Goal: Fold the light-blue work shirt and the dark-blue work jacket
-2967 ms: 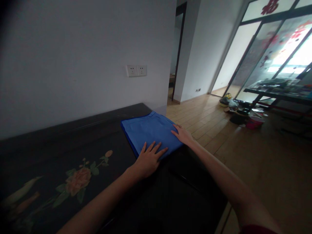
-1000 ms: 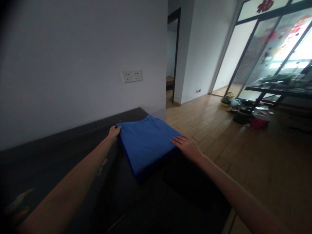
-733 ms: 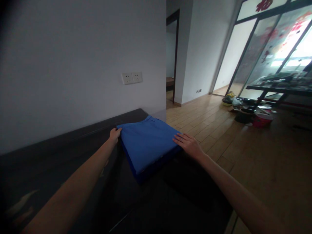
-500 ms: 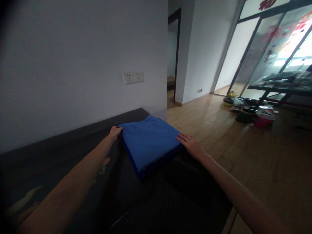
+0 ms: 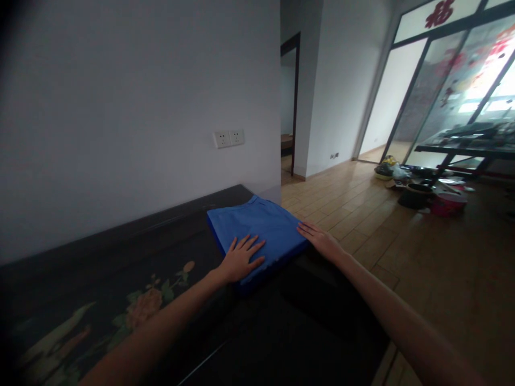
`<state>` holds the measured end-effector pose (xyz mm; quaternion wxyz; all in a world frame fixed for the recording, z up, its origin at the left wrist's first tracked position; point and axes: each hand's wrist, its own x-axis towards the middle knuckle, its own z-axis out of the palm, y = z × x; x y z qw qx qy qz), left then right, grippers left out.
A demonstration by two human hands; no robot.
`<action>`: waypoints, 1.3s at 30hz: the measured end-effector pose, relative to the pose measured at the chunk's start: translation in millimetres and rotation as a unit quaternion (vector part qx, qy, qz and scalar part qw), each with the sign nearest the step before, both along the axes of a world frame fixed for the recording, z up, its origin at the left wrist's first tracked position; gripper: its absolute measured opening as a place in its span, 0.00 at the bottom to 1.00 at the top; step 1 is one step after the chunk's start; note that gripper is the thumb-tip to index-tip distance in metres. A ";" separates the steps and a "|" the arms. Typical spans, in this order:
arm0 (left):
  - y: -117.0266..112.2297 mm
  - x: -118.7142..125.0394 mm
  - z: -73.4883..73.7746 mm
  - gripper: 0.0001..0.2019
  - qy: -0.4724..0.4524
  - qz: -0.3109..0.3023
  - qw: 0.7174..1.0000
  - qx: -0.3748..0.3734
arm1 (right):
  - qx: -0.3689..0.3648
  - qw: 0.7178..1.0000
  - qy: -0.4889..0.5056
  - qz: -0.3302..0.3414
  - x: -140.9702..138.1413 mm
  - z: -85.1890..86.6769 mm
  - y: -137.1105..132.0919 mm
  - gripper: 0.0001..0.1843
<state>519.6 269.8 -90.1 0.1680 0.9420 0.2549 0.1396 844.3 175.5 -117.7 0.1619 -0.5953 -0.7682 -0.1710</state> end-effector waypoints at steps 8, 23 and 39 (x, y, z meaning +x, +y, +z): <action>-18.1 -2.9 17.1 0.22 -0.039 0.025 0.998 0.044 | 0.007 0.998 0.056 -0.041 -22.6 33.5 14.0 0.24; -47.5 -4.2 -16.5 0.27 -0.037 0.031 0.995 0.085 | -0.146 0.970 0.042 -0.190 -45.2 -8.4 41.3 0.30; -45.2 -150.4 37.5 0.14 -0.282 0.187 0.940 -0.032 | 0.067 0.968 0.236 0.047 -248.0 100.2 52.3 0.13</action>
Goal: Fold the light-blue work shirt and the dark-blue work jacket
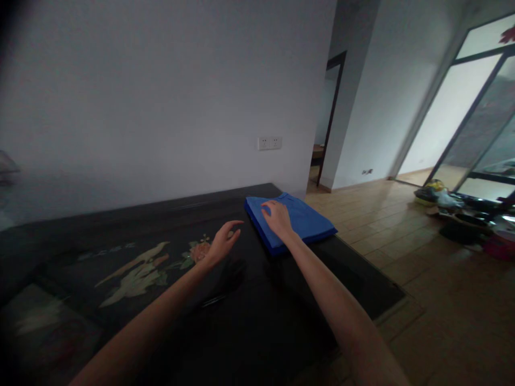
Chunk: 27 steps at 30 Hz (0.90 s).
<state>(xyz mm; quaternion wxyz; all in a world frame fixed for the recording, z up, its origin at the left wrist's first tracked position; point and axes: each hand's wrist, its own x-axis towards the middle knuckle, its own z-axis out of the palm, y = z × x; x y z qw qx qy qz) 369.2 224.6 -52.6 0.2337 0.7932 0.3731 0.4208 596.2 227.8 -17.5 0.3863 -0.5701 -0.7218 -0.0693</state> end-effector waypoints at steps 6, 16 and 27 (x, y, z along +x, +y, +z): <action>-38.8 -80.8 -22.4 0.15 -0.232 0.069 0.954 -0.177 | -0.042 0.944 0.263 0.197 -148.6 -26.8 -20.6 0.12; -119.9 -109.0 -64.3 0.21 -0.303 0.088 0.929 -0.195 | -0.134 0.909 0.289 0.270 -247.8 -89.6 -103.8 0.21; -143.7 -109.2 -48.6 0.31 -0.368 -0.131 0.851 -0.351 | -0.213 0.844 0.331 0.363 -229.0 -68.4 -139.5 0.31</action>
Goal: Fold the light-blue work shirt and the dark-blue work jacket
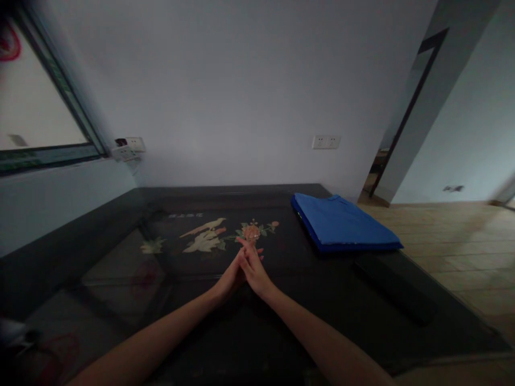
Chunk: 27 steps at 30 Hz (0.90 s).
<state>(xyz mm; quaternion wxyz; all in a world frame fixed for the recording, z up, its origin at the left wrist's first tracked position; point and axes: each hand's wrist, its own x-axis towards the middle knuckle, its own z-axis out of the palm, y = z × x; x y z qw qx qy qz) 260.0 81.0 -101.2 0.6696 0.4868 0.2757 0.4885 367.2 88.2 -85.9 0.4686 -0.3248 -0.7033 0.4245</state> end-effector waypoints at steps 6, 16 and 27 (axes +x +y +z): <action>0.4 -1.2 -5.8 0.26 0.006 -0.052 0.998 0.037 | 0.012 0.998 0.005 0.062 3.6 -0.3 -3.0 0.32; -10.7 -2.7 -0.1 0.28 0.110 -0.020 0.989 0.097 | 0.020 0.983 -0.031 0.178 3.9 5.2 -12.2 0.32; -11.1 -4.1 18.7 0.24 0.173 0.017 0.982 0.072 | 0.032 0.986 -0.021 0.164 2.0 -5.4 -3.9 0.21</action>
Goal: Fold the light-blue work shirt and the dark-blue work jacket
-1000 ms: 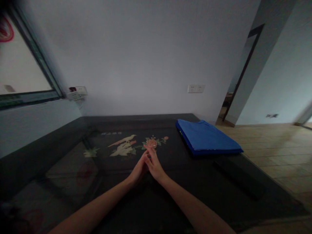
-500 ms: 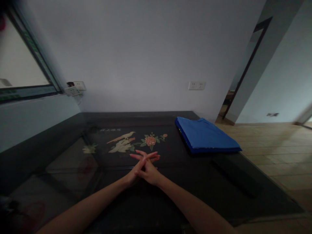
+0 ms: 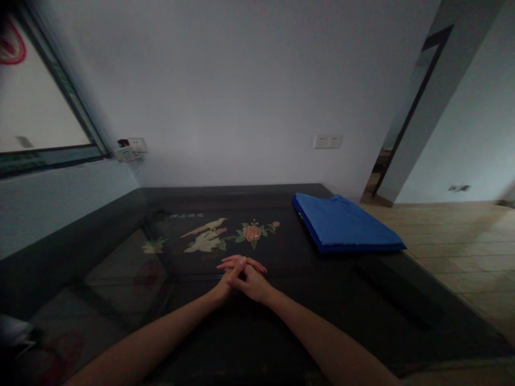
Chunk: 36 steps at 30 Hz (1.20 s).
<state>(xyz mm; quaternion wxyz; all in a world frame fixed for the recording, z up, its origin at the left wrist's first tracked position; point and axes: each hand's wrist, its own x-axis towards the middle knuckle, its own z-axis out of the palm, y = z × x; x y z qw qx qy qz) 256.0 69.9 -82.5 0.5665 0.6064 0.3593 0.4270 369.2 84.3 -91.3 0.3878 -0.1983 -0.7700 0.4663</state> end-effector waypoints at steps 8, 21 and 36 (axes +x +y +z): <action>1.1 -1.7 -2.8 0.23 -0.007 -0.008 1.000 0.020 | 0.014 1.000 -0.003 0.001 2.0 6.4 -1.5 0.21; -1.1 -0.9 5.7 0.23 0.027 -0.003 0.999 0.024 | 0.004 1.000 0.001 0.000 0.9 1.3 0.4 0.20; 1.1 -2.4 -1.4 0.22 0.013 -0.011 0.999 0.046 | 0.040 0.999 -0.019 -0.006 1.3 4.4 0.8 0.23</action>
